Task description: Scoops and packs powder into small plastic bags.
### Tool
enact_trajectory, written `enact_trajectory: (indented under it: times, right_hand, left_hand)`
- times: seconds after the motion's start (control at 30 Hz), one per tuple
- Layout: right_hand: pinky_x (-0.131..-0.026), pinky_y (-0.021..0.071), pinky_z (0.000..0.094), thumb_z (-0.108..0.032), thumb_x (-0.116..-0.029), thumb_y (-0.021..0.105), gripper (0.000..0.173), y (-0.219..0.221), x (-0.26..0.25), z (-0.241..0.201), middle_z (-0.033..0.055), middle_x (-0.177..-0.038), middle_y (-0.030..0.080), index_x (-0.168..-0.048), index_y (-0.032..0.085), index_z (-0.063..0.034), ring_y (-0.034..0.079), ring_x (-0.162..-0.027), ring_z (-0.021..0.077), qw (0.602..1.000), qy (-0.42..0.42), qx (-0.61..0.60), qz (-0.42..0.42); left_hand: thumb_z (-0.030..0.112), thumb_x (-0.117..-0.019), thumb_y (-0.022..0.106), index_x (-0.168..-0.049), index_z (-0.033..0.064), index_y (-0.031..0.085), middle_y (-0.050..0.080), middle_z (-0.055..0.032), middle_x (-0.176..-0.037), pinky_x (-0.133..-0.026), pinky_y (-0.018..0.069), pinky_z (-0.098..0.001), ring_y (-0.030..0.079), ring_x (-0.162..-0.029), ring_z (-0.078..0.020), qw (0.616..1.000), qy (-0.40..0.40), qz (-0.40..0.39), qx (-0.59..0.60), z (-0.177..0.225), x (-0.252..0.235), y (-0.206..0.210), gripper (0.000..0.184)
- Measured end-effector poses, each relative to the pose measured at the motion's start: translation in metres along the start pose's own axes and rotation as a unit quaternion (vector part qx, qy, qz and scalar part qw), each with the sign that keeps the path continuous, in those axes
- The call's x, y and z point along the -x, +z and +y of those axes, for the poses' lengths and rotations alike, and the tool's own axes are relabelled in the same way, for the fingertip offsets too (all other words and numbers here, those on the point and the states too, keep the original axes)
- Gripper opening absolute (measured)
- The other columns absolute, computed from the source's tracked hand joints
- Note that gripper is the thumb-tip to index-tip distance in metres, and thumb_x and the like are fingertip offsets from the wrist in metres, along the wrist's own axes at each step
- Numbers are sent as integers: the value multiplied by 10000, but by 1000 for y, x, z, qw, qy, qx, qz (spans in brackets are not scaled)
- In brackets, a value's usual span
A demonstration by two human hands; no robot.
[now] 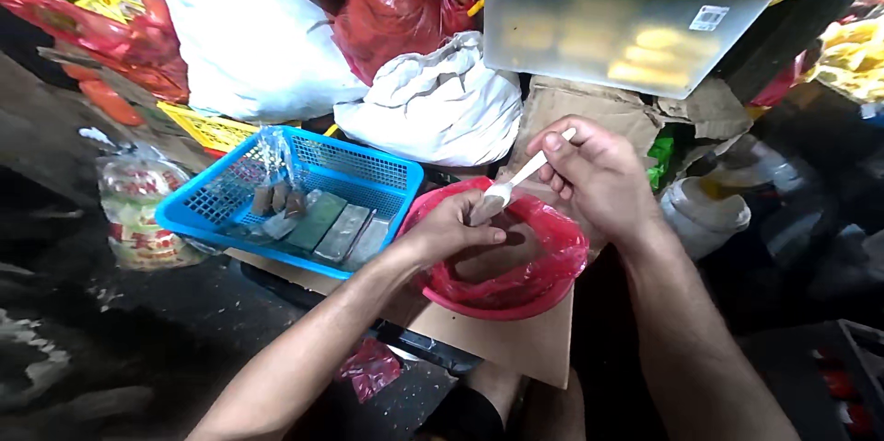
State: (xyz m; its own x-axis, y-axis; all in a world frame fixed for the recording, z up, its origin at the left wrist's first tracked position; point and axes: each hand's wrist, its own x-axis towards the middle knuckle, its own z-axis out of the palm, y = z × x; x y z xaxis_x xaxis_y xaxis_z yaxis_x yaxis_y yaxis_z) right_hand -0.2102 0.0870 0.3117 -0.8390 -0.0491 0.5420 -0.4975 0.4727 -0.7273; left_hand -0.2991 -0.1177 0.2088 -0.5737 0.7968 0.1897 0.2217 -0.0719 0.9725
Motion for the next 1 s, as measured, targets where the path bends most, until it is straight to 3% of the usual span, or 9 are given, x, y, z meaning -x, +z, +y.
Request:
enact_trajectory:
  times: [0.2,0.3,0.37,0.43,0.53,0.63,0.7,0.83,1.0]
  right_hand:
    - [-581,507,206,-174,-1078,511,208,-1,-13,-23,-19,-784,643,-1051,686,-65,587,-647,45,994,-55,81,-43]
    - [-588,524,213,-163,-1068,533,199,-5,-4,-26,-3,-793,658,-1061,687,-38,603,-653,51,993,-77,93,19]
    - [-573,547,220,-171,-1043,590,166,-12,12,-25,-1,-820,701,-1082,691,-45,643,-660,61,990,-40,93,93]
    - [-543,568,245,-147,-996,663,127,-20,35,-14,17,-837,724,-1079,686,-55,668,-643,99,989,11,67,134]
    - [-510,570,307,-84,-946,699,109,-18,68,17,36,-848,731,-1054,690,-96,660,-601,141,983,97,123,98]
    - [-730,608,540,-150,-974,667,122,1,72,40,62,-951,749,-1064,748,-141,725,-822,244,927,165,336,9]
    - [-728,549,649,-179,-969,644,136,16,69,43,124,-956,743,-1040,756,-147,711,-889,365,879,188,435,-40]
    - [-717,578,603,-253,-920,705,156,38,54,52,131,-1056,712,-996,733,-120,697,-980,364,838,189,504,-93]
    - [-678,552,612,-159,-990,578,166,42,49,58,136,-942,723,-996,741,-126,705,-864,357,890,207,399,-70]
  left_hand:
    - [154,-953,725,-1107,82,662,666,-53,-951,-696,565,-327,630,-787,-144,996,42,36,-77,-16,2,5,182]
    - [162,-945,738,-1139,90,628,634,-53,-904,-678,553,-321,611,-761,-145,995,25,24,-89,-15,6,0,234]
    - [182,-953,734,-1150,110,631,664,-42,-940,-718,576,-328,645,-808,-137,993,-2,12,-120,-7,14,-7,233]
    - [198,-981,700,-1120,127,651,672,-25,-912,-670,560,-323,635,-768,-129,988,-3,19,-150,-2,22,-15,164]
    - [197,-1027,627,-1093,122,661,628,-15,-820,-551,474,-267,550,-639,-111,989,6,33,-147,2,33,-26,105]
    - [220,-1056,575,-1092,116,657,618,-16,-771,-505,432,-253,513,-579,-109,990,2,48,-134,-5,38,-30,137]
    - [232,-1043,602,-1085,123,662,646,-15,-793,-524,466,-270,551,-604,-116,989,-5,56,-135,-10,39,-30,132]
    - [204,-994,682,-1064,121,686,706,-22,-882,-644,577,-314,662,-739,-136,989,-10,61,-132,-15,40,-31,110]
    - [192,-995,675,-1019,113,687,684,-20,-831,-595,540,-288,624,-682,-126,990,3,61,-125,-17,42,-34,84]
